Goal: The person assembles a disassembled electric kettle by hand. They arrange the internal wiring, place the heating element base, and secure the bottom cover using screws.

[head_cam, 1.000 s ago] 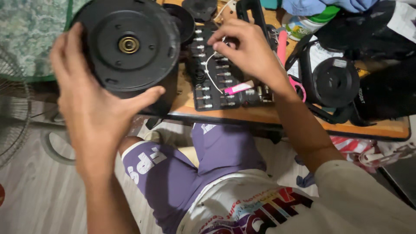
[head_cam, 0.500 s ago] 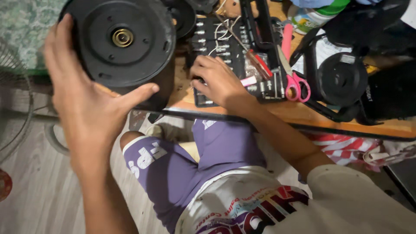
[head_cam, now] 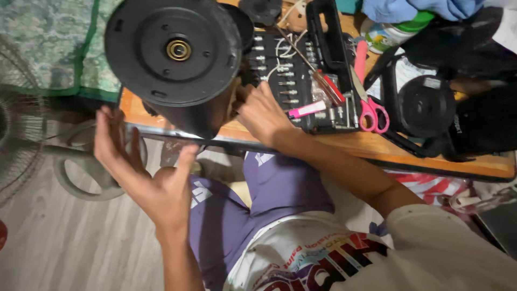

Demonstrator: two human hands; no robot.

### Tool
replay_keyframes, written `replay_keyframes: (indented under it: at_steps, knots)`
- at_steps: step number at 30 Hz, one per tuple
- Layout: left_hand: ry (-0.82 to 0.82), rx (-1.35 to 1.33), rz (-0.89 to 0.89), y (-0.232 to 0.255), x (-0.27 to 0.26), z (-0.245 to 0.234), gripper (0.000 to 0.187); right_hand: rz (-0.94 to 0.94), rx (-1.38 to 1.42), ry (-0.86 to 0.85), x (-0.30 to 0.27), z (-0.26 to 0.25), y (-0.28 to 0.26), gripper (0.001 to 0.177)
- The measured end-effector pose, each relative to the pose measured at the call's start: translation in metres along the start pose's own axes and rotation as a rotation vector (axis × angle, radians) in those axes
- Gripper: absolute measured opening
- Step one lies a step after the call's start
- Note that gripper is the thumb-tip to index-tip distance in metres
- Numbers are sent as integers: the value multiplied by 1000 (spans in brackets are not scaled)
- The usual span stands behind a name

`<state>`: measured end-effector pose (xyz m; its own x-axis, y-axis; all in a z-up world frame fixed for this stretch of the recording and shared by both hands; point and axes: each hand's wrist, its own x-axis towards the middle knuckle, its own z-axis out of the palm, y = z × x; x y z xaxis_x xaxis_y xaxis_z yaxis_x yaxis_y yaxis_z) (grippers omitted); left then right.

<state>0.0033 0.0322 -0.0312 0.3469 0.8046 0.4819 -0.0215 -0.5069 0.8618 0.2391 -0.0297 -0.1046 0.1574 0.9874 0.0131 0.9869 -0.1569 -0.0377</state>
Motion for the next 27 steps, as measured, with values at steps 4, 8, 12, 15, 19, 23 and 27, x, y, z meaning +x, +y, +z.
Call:
replay_keyframes:
  at_steps: [4, 8, 12, 15, 19, 23, 27]
  knots:
    - [107, -34, 50, -8, -18, 1, 74, -53, 85, 319, 4, 8, -2, 18]
    - [282, 287, 158, -16, -33, 8, 38, 10, 246, 276, -13, -21, 1, 14]
    - [94, 133, 244, 8, -41, 17, 26, 4, 656, 318, -57, -89, -1, 10]
    - [-57, 15, 209, 32, -34, 24, 30, 14, 971, 301, -73, -122, -12, 11]
    - [-175, -93, 188, 51, -12, 31, 28, -131, 1045, 278, -70, -136, -24, 12]
    - [-201, -70, 208, 54, -4, 25, 20, -181, 1108, 230, -66, -138, -29, 14]
    - [-190, -137, 132, 54, -3, 18, 17, -186, 1143, 185, -63, -139, -33, 14]
